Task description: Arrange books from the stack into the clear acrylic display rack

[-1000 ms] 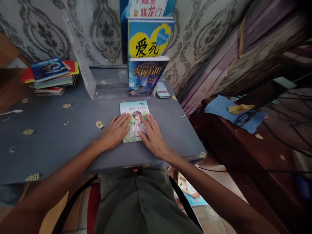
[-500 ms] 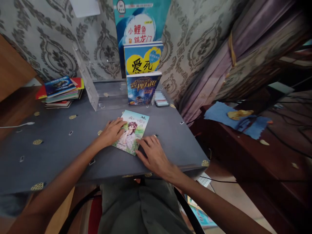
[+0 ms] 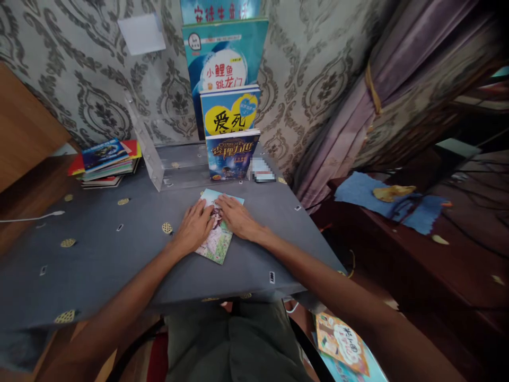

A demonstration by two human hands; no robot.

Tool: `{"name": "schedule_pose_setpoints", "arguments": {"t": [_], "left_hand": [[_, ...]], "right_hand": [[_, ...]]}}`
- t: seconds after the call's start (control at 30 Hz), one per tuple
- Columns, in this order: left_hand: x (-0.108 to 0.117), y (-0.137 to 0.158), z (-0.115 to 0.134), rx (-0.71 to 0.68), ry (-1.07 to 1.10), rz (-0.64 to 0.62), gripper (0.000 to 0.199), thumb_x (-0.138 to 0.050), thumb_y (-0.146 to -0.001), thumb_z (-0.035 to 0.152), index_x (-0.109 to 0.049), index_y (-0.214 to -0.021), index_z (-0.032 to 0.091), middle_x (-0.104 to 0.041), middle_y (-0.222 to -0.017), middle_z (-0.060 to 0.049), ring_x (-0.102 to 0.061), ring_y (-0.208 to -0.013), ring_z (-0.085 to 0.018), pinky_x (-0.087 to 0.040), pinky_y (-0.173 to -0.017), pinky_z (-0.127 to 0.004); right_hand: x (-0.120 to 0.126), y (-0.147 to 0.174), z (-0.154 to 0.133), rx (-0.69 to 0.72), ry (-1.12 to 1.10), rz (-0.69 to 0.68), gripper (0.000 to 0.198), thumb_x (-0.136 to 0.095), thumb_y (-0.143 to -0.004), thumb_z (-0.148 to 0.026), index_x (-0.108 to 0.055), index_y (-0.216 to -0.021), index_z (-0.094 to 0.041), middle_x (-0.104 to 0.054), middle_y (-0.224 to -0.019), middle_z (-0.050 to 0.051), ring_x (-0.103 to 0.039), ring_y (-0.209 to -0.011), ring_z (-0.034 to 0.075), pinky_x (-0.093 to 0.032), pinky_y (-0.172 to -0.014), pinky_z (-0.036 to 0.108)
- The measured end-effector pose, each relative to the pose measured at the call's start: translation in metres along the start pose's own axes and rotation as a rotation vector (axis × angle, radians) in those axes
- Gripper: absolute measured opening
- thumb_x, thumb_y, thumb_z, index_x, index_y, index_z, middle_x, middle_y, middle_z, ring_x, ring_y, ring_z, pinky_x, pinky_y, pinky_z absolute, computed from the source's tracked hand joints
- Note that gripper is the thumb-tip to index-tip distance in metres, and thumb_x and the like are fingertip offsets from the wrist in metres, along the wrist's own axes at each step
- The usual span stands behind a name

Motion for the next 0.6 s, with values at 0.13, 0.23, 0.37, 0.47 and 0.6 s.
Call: {"name": "schedule_pose_setpoints", "arguments": {"t": [0.13, 0.23, 0.37, 0.47, 0.6], "left_hand": [[0.001, -0.001, -0.001, -0.026, 0.001, 0.010, 0.036, -0.039, -0.102, 0.031, -0.054, -0.131, 0.017, -0.052, -0.146, -0.019, -0.044, -0.142, -0.031, -0.042, -0.112, -0.054], [0.005, -0.004, -0.011, -0.084, -0.006, -0.029, 0.038, -0.039, -0.102, 0.033, -0.054, -0.134, 0.017, -0.051, -0.148, -0.018, -0.043, -0.143, -0.031, -0.041, -0.113, -0.054], [0.018, -0.013, -0.027, -0.202, -0.033, -0.144, 0.039, -0.039, -0.103, 0.034, -0.055, -0.136, 0.021, -0.052, -0.150, -0.013, -0.045, -0.142, -0.028, -0.037, -0.115, -0.053], [0.027, -0.021, -0.018, -0.227, -0.048, -0.165, 0.035, -0.039, -0.102, 0.028, -0.059, -0.131, 0.020, -0.057, -0.145, -0.012, -0.052, -0.134, -0.027, -0.040, -0.112, -0.051], [0.029, -0.028, 0.027, -0.170, -0.083, -0.131, 0.032, -0.050, -0.100, 0.041, -0.063, -0.119, 0.019, -0.066, -0.129, -0.012, -0.060, -0.118, -0.029, -0.051, -0.099, -0.046]], "right_hand": [[0.012, 0.010, 0.023, -0.114, -0.011, 0.106, 0.042, -0.043, -0.097, -0.015, -0.058, -0.136, -0.016, -0.056, -0.147, 0.015, -0.048, -0.141, 0.028, -0.039, -0.117, 0.052], [0.026, 0.016, 0.029, -0.170, -0.079, 0.115, 0.038, -0.045, -0.096, -0.016, -0.065, -0.129, -0.017, -0.065, -0.137, 0.013, -0.059, -0.131, 0.027, -0.047, -0.110, 0.046], [0.039, 0.021, 0.032, -0.230, -0.184, 0.135, 0.033, -0.049, -0.097, -0.023, -0.071, -0.120, -0.019, -0.076, -0.116, 0.009, -0.071, -0.107, 0.025, -0.054, -0.096, 0.040], [0.042, 0.024, 0.038, -0.236, -0.258, 0.174, 0.030, -0.051, -0.095, -0.022, -0.074, -0.113, -0.021, -0.078, -0.109, 0.006, -0.072, -0.100, 0.024, -0.055, -0.091, 0.038], [0.042, 0.024, 0.045, -0.234, -0.387, 0.194, 0.028, -0.051, -0.095, -0.024, -0.076, -0.107, -0.018, -0.079, -0.098, 0.006, -0.072, -0.089, 0.022, -0.054, -0.083, 0.035]]}}
Point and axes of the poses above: each hand's wrist, its own y-axis away from the middle knuckle, its own x-axis out of the back of the hand, z = x × y, the point moved 1 cm from there along -y, towards the middle knuckle
